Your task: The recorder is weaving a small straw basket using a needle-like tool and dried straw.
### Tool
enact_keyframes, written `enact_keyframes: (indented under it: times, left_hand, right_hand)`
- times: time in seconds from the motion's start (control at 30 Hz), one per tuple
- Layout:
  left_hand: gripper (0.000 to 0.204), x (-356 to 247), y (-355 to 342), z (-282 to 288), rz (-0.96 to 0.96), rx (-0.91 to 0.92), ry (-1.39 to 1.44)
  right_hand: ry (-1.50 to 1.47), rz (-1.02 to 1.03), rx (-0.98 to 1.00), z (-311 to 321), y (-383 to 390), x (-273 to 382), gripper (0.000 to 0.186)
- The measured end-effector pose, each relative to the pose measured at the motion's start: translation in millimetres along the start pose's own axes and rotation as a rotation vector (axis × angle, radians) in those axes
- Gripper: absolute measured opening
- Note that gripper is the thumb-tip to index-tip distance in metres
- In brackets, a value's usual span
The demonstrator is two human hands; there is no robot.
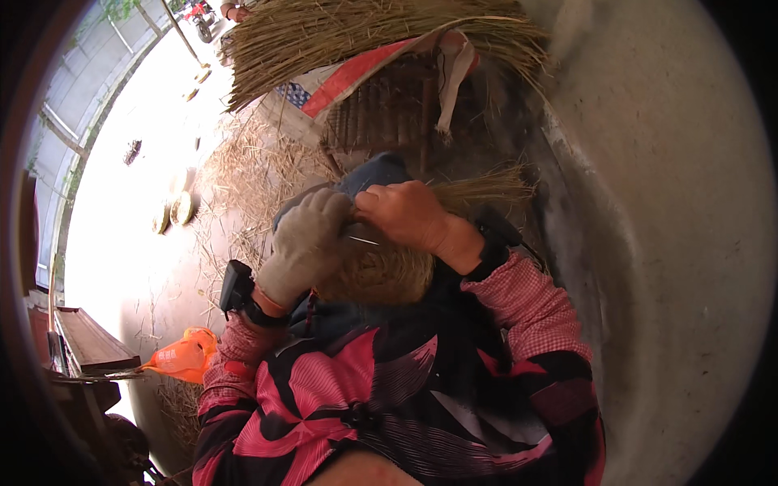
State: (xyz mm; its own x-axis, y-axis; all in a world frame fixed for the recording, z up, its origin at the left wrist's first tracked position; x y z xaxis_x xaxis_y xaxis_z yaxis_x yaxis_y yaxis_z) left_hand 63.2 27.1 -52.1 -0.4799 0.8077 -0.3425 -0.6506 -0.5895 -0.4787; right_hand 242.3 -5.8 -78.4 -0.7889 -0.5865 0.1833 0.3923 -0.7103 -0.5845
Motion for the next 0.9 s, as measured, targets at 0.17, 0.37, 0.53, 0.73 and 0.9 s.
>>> enact_keyframes:
  times: [0.17,0.37,0.53,0.73,0.9]
  left_hand:
    - [0.021,4.6,6.4,-8.2,0.063,0.123,-0.231]
    - [0.023,7.3,13.7,-11.8,0.099,0.069,-0.146]
    - [0.025,10.4,21.2,-10.9,0.129,0.065,-0.118]
    - [0.018,9.5,26.0,4.6,0.166,-0.034,0.049]
    - [0.029,64.1,23.2,30.5,0.681,-0.155,0.882]
  right_hand:
    - [0.107,0.069,0.1,20.9,-1.3,-5.8,0.023]
    - [0.254,-0.052,0.115,18.1,14.5,2.0,0.025]
    - [0.33,-0.261,0.007,-0.1,27.9,25.6,0.025]
    - [0.178,-0.252,-0.152,-10.6,28.5,23.1,0.015]
    - [0.193,-0.228,-0.153,-11.2,23.2,20.3,0.018]
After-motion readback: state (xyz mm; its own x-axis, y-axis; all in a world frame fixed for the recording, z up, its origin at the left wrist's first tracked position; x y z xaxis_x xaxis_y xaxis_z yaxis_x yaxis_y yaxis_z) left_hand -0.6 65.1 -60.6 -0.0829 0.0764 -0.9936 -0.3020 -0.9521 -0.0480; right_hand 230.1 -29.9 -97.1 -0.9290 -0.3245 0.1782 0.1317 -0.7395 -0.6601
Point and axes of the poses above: each hand's wrist, its own y-axis away from the middle knuckle, its own z-axis out of the back of the hand, x = y × z, the point moved 2 cm from there along -y, towards the middle knuckle, and after that the axes turned 2 degrees about -x, right-handed, at the moved point
